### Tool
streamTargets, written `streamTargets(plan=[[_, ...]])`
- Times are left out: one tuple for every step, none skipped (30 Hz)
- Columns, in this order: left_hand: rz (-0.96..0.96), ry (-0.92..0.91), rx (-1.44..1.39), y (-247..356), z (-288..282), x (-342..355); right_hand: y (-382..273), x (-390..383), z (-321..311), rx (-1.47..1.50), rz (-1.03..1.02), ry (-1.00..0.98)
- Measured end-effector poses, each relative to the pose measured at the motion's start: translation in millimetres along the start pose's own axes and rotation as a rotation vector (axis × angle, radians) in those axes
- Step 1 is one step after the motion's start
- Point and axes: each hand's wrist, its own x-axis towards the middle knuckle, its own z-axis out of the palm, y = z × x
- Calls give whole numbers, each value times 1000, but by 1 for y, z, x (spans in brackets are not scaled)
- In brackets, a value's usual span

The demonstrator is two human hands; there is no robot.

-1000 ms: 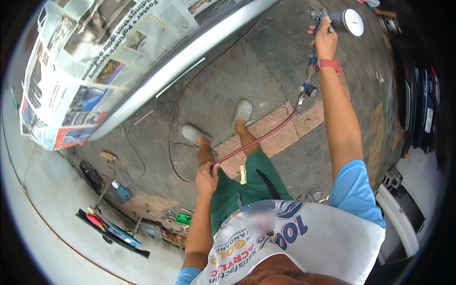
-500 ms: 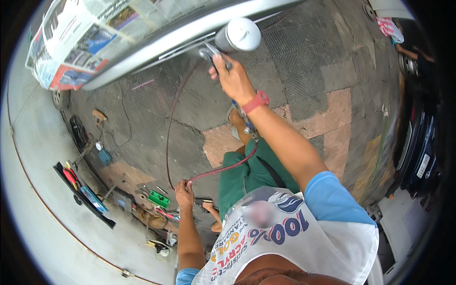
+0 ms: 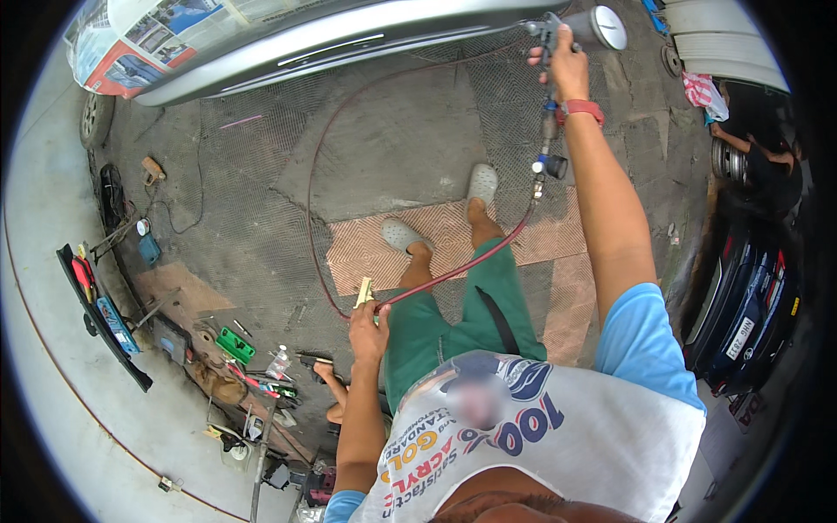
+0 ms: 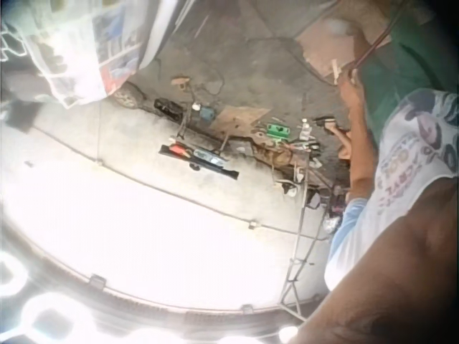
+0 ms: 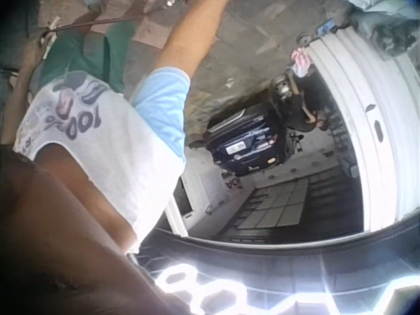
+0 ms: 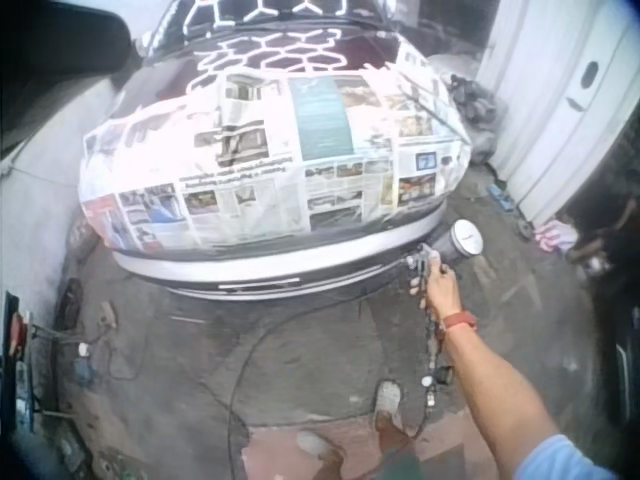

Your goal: The person sands a car bumper with sandpaper, then picks up a spray gun and applies paint to the bumper. The bumper is partially covered with newspaper to protect adjacent areas.

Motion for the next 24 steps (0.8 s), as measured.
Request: streamTargets(plan=[[-8,8,15,15,8,-1,2,7,-18,10,3,49],[-7,0,10,27,13,0,1,12,-34,1,4,70],[-5,-7,4,39,18,1,5,21,-52,18,-1,108],[-4,-21,2,52,26,1,12,30,-69,34,1,148],[-30,-21,-6,64,33,3,21,38,-79,9,-51,200],[-55,-22,-14,75,40,4,31,46,-88,-17,-104,253],[-84,-30,-17,84,47,1,42,52,-100,-47,-147,305],[-107,-24,-26,89,57,-2,41,53,-106,-18,-137,250],[-130,-18,-35,92,68,-9,41,51,-107,10,-128,195],[-152,-13,-47,96,79,-17,36,47,-107,36,-120,141],[-186,-27,-37,101,85,-25,32,42,-106,39,-77,58],[-191,6,-13,107,92,-36,26,37,-103,45,-37,-27],[-194,39,10,113,97,-47,24,35,-95,75,-36,-82],[-197,72,32,119,102,-57,21,32,-86,104,-34,-136],[-221,73,39,123,106,-70,15,27,-78,114,-33,-212],[-245,77,45,127,110,-82,9,25,-71,125,-32,-289],[-269,82,49,135,115,-90,7,24,-63,170,-33,-362],[-273,79,45,146,120,-96,5,24,-57,214,-36,-437],[-279,76,40,161,124,-102,-2,26,-57,269,-25,-532],[-286,73,36,174,128,-108,-6,33,-61,309,-19,-556],[-257,104,37,186,135,-109,-9,42,-63,350,-12,-579],[-251,113,32,200,139,-108,-12,51,-65,390,-5,-603],[-245,122,24,215,145,-107,-14,64,-72,348,17,-554],[-240,132,17,228,151,-105,-10,80,-79,295,-5,-505]])
